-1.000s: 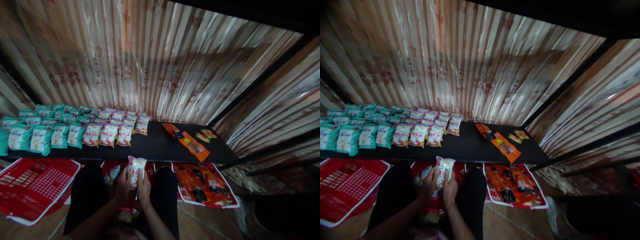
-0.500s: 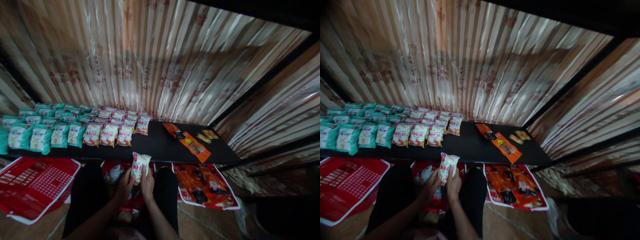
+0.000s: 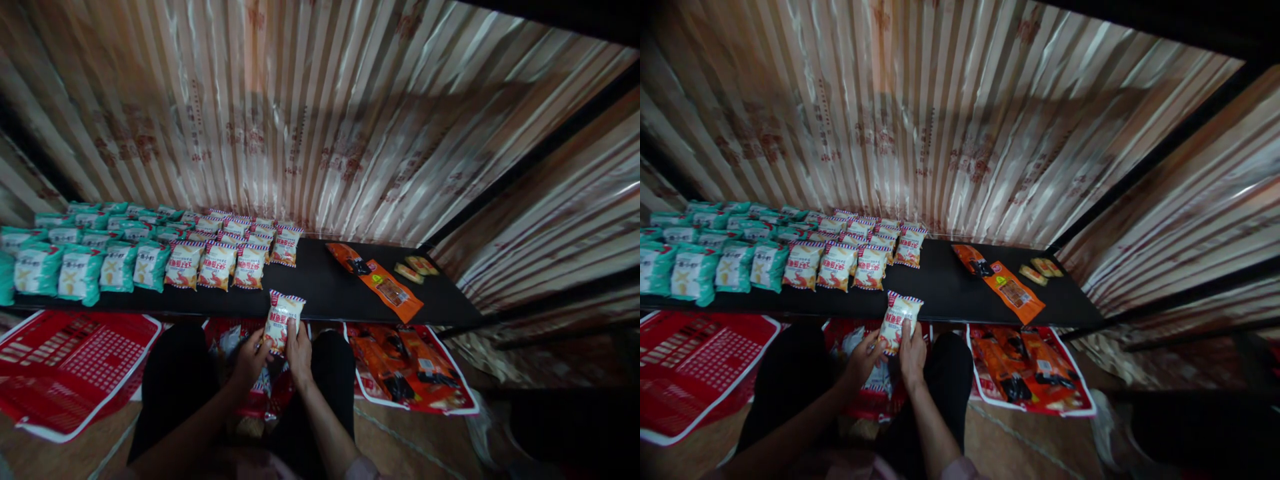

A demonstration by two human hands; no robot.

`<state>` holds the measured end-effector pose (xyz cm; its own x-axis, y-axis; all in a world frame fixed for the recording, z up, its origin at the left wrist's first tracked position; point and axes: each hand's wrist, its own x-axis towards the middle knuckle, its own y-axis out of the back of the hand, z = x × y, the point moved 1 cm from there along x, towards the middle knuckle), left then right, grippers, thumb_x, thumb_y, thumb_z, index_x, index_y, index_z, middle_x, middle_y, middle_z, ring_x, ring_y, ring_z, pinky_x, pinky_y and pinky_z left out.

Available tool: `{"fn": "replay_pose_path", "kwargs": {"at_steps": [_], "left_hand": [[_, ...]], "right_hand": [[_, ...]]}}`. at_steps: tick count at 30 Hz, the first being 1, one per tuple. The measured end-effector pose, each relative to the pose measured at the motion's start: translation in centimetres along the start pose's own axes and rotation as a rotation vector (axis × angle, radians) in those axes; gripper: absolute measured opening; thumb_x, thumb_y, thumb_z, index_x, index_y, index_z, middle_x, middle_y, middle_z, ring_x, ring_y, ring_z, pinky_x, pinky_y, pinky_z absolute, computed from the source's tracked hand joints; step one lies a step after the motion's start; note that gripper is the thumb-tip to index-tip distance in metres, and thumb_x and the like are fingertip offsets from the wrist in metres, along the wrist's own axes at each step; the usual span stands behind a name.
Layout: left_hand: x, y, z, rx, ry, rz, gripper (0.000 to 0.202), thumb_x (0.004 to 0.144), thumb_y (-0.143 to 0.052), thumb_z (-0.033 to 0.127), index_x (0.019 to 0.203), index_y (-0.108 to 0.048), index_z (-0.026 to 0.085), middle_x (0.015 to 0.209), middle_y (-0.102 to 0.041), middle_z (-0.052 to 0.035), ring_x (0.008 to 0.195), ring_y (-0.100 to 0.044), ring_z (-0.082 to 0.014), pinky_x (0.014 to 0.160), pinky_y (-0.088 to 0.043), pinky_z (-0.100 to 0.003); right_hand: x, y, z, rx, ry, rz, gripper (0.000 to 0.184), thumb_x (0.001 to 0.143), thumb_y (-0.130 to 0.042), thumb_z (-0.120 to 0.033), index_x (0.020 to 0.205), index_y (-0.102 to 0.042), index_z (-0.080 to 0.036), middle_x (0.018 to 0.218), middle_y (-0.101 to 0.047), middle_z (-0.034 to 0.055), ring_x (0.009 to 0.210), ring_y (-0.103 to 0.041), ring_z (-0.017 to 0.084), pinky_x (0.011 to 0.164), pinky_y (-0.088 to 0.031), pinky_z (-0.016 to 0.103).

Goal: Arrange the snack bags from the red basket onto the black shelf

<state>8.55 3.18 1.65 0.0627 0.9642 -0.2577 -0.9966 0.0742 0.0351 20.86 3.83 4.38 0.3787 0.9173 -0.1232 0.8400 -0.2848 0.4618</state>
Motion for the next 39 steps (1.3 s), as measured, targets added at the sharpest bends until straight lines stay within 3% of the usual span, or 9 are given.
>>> {"fn": "replay_pose_path", "kwargs": {"at_steps": [4, 7, 12, 19, 24, 29, 34, 39], "left_hand": [[0.8, 0.2, 0.2, 0.010, 0.020, 0.033, 0.061, 0.069, -0.048, 0.050, 0.113, -0.054, 0.009, 0.050, -0.057, 0.0020, 0.043, -0.051, -0.0128, 0.043, -0.037, -0.023], [1.3, 0.3, 0.5, -0.017, 0.019, 0.066, 0.064, 0.067, -0.051, 0.051, 0.114, -0.054, 0.008, 0.057, -0.061, 0.0000, 0.045, -0.054, -0.0130, 0.042, -0.037, -0.023], [1.9, 0.1, 1.2, -0.077, -0.002, 0.100, 0.060, 0.067, -0.056, 0.049, 0.113, -0.057, 0.010, 0.060, -0.064, -0.0008, 0.049, -0.057, -0.0129, 0.043, -0.041, -0.022], [3.2, -0.6, 0.9, -0.027, -0.022, 0.082, 0.057, 0.070, -0.055, 0.047, 0.113, -0.057, 0.009, 0.054, -0.061, 0.0008, 0.041, -0.052, -0.0107, 0.038, -0.038, -0.020], [4.0, -0.5, 1.3, -0.025, -0.024, 0.029, 0.061, 0.067, -0.058, 0.053, 0.110, -0.059, 0.010, 0.069, -0.067, -0.0043, 0.053, -0.059, -0.0133, 0.046, -0.044, -0.023], [4.4, -0.4, 2.3, 0.001, -0.026, -0.011, 0.061, 0.069, -0.056, 0.053, 0.111, -0.059, 0.009, 0.063, -0.065, -0.0030, 0.056, -0.059, -0.0151, 0.052, -0.046, -0.025], [5.3, -0.6, 2.8, 0.178, -0.131, 0.027, 0.044, 0.077, -0.047, 0.041, 0.108, -0.062, 0.014, 0.070, -0.065, -0.0028, 0.053, -0.057, -0.0131, 0.055, -0.046, -0.025], [6.2, -0.5, 3.5, 0.431, -0.309, 0.128, 0.033, 0.078, -0.047, 0.031, 0.101, -0.066, 0.016, 0.087, -0.064, -0.0072, 0.079, -0.061, -0.0182, 0.075, -0.047, -0.029]], "right_hand": [[0.4, 0.5, -0.4, 0.102, 0.017, -0.080, 0.049, 0.083, -0.035, -0.057, 0.096, -0.060, -0.017, 0.084, -0.068, 0.0075, 0.078, -0.061, 0.020, 0.070, -0.043, 0.028], [0.6, 0.8, -0.7, 0.192, 0.040, -0.177, 0.043, 0.082, -0.043, -0.054, 0.101, -0.059, -0.019, 0.091, -0.068, 0.0066, 0.085, -0.061, 0.020, 0.074, -0.044, 0.029], [1.2, 1.2, -0.9, 0.300, 0.078, -0.268, 0.045, 0.075, -0.056, -0.049, 0.106, -0.056, -0.016, 0.094, -0.068, 0.0072, 0.085, -0.062, 0.021, 0.074, -0.047, 0.030], [2.3, 1.7, -1.0, 0.309, 0.102, -0.255, 0.045, 0.076, -0.056, -0.049, 0.104, -0.057, -0.014, 0.093, -0.068, 0.0082, 0.084, -0.062, 0.021, 0.075, -0.047, 0.031], [3.4, 1.6, -0.5, 0.274, 0.098, -0.212, 0.043, 0.075, -0.055, -0.050, 0.100, -0.057, -0.015, 0.090, -0.068, 0.0073, 0.082, -0.061, 0.021, 0.074, -0.047, 0.030], [4.2, 1.8, -1.0, 0.320, 0.094, -0.211, 0.043, 0.074, -0.056, -0.049, 0.100, -0.057, -0.015, 0.088, -0.068, 0.0069, 0.078, -0.062, 0.020, 0.071, -0.048, 0.030], [4.9, 2.2, -2.1, 0.319, 0.087, -0.172, 0.043, 0.071, -0.058, -0.049, 0.096, -0.059, -0.015, 0.087, -0.069, 0.0075, 0.076, -0.063, 0.021, 0.070, -0.049, 0.031], [6.1, 2.1, -2.2, 0.302, 0.089, -0.171, 0.042, 0.070, -0.058, -0.050, 0.094, -0.060, -0.015, 0.085, -0.070, 0.0068, 0.076, -0.063, 0.021, 0.070, -0.050, 0.031]]}}
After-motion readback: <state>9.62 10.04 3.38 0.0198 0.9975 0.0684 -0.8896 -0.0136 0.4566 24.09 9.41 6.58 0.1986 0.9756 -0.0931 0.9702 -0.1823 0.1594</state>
